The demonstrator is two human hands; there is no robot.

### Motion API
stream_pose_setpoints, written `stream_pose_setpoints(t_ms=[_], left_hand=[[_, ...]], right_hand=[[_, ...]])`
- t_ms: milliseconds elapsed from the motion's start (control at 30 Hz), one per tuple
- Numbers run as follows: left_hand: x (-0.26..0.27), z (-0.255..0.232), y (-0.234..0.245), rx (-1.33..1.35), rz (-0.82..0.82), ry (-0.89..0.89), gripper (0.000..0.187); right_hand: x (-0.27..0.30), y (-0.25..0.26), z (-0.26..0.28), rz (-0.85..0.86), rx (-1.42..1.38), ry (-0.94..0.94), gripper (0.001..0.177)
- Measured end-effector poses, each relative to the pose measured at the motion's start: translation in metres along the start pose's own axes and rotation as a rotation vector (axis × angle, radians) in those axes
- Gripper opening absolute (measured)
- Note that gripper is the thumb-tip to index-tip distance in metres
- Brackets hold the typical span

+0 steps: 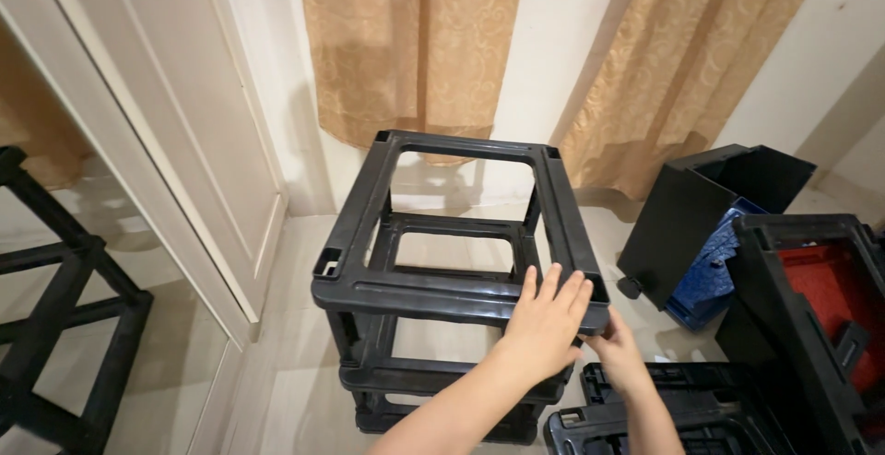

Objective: The person assembles a black plastic shelving unit by hand, stacking square frames and inserting vertical support pieces into the corners. The person repeatedly picks up frames and supports from a nearby bin and secures them into the growing structure.

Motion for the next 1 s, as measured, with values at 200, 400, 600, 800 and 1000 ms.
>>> stream_pose_setpoints(t_ms=[200, 400, 600, 800, 1000], left_hand=[[-0.012, 0.005, -0.036, -0.183, 0.071, 0.020, 0.081], [-0.010, 0.006, -0.044, -0.253, 0.089, 0.005, 0.082], [-0.008, 0.012, -0.043, -0.236, 0.043, -0.021, 0.077], [-0.007, 0.009, -0.039, -0.188, 0.013, 0.002, 0.075], [-0.004, 0.009, -0.032, -0.151, -0.010, -0.007, 0.075]], right_hand=[[0.004, 0.000, 0.006, -0.023, 0.130, -0.017, 0.040], [0.005, -0.006, 0.010, 0.017, 0.099, 0.049, 0.036], [0.005, -0.009, 0.010, 0.022, 0.101, 0.117, 0.045], [-0.010, 0.000, -0.008, 0.018, -0.089, 0.056, 0.074], [-0.009, -0.003, -0.036, 0.010, -0.539, 0.045, 0.073]])
Point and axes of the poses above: each hand's wrist, its own x-axis away from the middle knuckle, its own y-axis out of the back of the hand, z = x × y, the point moved 1 cm from there along -x, towards the middle knuckle, and after that the axes turned 1 degree about z, right-handed, at the moved point
